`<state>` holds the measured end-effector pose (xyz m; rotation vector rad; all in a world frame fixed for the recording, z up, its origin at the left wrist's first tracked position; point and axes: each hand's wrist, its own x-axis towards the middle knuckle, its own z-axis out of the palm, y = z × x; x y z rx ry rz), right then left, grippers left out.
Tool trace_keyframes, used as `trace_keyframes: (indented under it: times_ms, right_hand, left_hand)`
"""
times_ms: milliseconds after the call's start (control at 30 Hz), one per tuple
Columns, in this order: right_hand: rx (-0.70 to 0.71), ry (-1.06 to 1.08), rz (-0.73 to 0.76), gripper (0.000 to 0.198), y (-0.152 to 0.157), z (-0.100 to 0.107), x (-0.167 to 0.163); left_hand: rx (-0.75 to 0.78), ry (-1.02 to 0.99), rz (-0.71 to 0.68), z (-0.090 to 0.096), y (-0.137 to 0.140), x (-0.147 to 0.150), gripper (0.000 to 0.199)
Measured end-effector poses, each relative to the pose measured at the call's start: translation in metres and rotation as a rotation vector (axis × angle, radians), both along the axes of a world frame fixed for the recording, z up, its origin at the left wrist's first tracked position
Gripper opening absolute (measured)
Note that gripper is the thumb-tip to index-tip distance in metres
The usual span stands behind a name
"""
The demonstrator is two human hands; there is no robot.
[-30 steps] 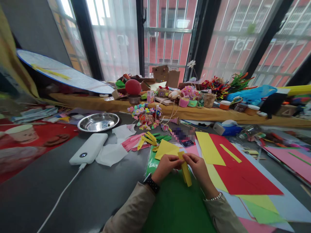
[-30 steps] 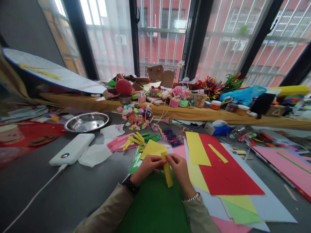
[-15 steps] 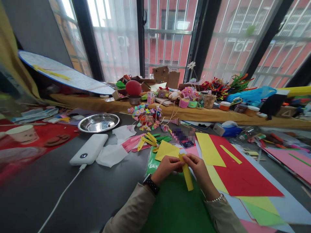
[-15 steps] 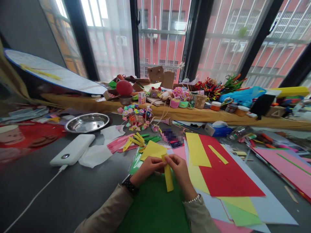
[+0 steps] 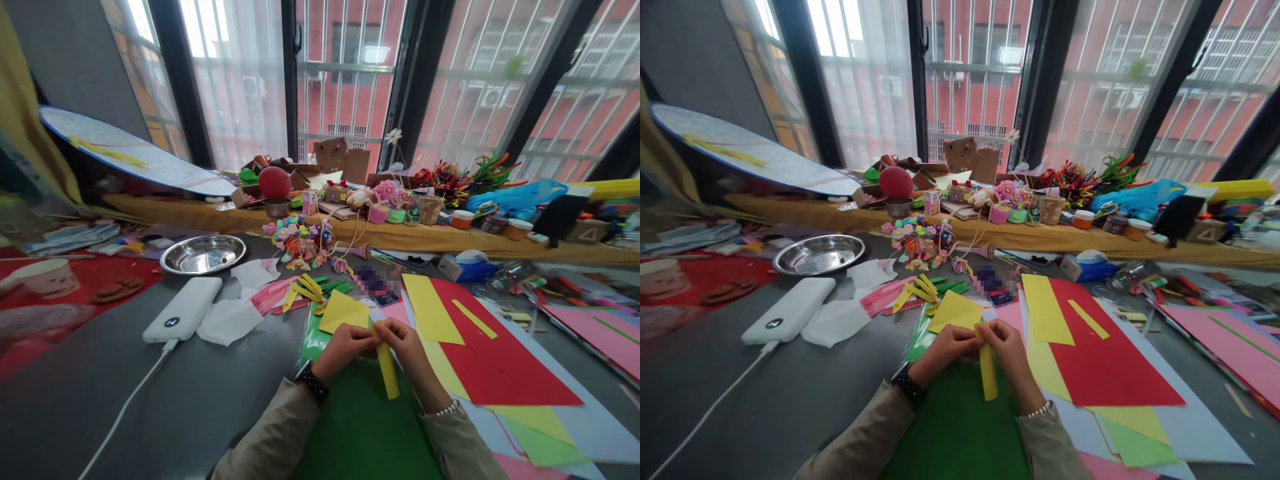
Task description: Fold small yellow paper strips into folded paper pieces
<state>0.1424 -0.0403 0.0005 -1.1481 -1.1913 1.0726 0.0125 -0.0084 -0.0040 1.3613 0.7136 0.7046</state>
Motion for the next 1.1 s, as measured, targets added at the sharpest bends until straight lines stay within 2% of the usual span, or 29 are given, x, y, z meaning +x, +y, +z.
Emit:
trace_keyframes:
  times_ms: [167, 367, 500, 633, 800, 933, 1100]
  right_hand:
    - [0.001, -0.003, -0.008, 0.022, 0.0009, 0.0009, 0.0009]
    - [-0.071, -0.033, 0.048, 0.028, 0.0016, -0.0028, 0.0026]
    - [-0.143, -0.037, 0.052, 0.029, 0.0024, -0.0079, 0.0044]
    - [-0.137, -0.051, 0.036, 0.028, 0.0026, -0.0086, 0.0047]
    - [-0.144, -0.096, -0.020, 0.029, 0.0015, -0.0046, 0.0033]
    - [-0.164, -0.169, 0.011, 0.030, 0.0008, -0.0016, 0.0028]
    - [-0.175, -0.192, 0.016, 0.029, 0.0011, -0.0010, 0.0031]
  left_hand:
    - [0.050, 0.011, 0.100, 0.0035, -0.0004, -0.0008, 0.031]
    - [-0.013, -0.068, 0.303, 0.0043, 0.0044, -0.0026, 0.029]
    - [-0.062, -0.071, 0.309, 0.0038, 0.0056, -0.0026, 0.028]
    - [-0.089, -0.073, 0.297, 0.0039, 0.0048, -0.0025, 0.029]
    - [-0.062, -0.080, 0.313, 0.0042, 0.0047, -0.0028, 0.031]
    - [-0.052, -0.098, 0.362, 0.0042, 0.0054, -0.0030, 0.031]
    - [-0.046, -0.093, 0.360, 0.0028, 0.0059, -0.0027, 0.031]
